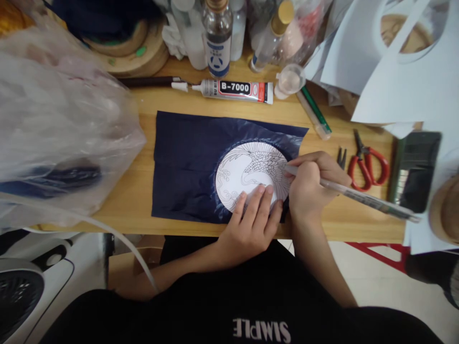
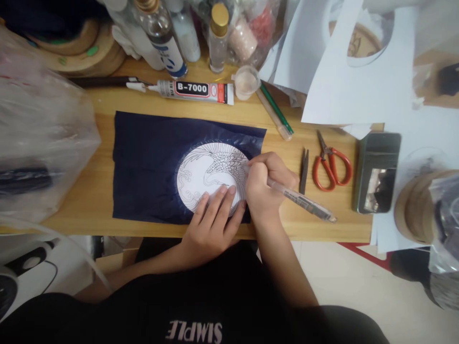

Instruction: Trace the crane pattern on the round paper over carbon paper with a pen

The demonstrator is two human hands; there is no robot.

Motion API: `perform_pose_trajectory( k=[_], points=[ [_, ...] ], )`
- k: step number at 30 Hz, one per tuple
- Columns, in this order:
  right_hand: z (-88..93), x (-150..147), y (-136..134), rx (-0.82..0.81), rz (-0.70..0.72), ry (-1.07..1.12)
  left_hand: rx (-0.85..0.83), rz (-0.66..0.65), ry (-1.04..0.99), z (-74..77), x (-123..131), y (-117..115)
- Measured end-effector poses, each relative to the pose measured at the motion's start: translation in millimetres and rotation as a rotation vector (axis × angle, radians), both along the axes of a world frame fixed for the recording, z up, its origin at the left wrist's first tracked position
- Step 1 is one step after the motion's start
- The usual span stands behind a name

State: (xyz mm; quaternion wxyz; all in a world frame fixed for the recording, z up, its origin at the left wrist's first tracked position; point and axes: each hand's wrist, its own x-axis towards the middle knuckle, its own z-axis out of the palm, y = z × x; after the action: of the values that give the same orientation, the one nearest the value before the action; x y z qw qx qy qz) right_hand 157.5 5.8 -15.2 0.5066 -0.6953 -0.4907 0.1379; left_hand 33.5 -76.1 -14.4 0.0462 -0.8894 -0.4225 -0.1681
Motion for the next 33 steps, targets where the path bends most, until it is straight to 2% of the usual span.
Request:
perform_pose_trajectory(
  k=[14,22,33],
  points=[
    [0.6,3.3,-1.9,-0.008,0.11,-0.046,-0.022,-0.003,-0.011,-0.5,-0.5,-1.6],
    [-3.4,1.2,-4.4,0.065,-0.099,0.099,-0.006,0.005,-0.004,-1.6,-0.1,-1.6],
    [-3.8,2.2,-1.7,0.016,-0.032,0.03,-0.013,-0.002,-0.017,-2.0,-0.4,-1.6]
  ],
)
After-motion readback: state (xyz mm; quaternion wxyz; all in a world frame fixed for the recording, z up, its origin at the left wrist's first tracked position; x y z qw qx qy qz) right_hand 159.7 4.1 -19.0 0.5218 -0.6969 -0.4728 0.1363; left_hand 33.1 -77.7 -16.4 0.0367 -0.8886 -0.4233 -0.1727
